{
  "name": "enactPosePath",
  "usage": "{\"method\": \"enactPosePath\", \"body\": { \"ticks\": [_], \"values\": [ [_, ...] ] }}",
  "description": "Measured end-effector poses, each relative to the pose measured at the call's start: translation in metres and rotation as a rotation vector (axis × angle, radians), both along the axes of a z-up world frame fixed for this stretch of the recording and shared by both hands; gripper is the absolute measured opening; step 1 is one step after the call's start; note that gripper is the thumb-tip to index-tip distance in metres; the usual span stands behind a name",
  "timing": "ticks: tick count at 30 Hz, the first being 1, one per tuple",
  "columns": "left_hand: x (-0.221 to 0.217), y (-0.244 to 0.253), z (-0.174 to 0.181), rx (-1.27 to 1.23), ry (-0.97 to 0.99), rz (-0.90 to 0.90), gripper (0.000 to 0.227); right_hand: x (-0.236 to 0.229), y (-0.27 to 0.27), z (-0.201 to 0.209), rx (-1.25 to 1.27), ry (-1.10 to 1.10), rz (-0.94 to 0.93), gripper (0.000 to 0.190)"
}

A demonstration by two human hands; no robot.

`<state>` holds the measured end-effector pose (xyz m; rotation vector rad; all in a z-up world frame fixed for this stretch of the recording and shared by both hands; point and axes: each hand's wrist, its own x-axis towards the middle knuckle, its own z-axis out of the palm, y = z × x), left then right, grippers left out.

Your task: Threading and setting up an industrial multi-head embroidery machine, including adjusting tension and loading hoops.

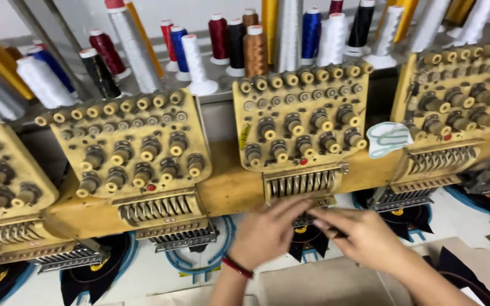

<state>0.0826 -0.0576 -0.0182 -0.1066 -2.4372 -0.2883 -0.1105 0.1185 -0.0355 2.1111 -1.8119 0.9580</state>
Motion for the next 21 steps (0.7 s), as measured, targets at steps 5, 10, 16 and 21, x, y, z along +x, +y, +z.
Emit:
{"method": "enactPosePath", "body": {
  "ticks": [5, 10, 16, 21],
  "values": [
    [-0.013, -0.031, 0.004, -0.038, 0.178, 0.153, 0.014, -0.029, -0.016, 0.008, -0.180, 0.061, 0.040, 0.034],
    [-0.044, -0.036, 0.016, -0.162, 0.348, 0.380, 0.015, -0.044, -0.043, 0.021, -0.341, 0.368, -0.056, 0.027],
    [-0.066, -0.029, 0.028, -0.380, 0.377, 0.576, 0.013, -0.040, -0.071, 0.018, -0.251, 0.535, -0.338, 0.033],
    [-0.063, -0.021, 0.030, -0.393, 0.341, 0.570, 0.010, -0.005, -0.065, 0.032, 0.103, 0.302, -0.516, 0.050]
  ]
}}
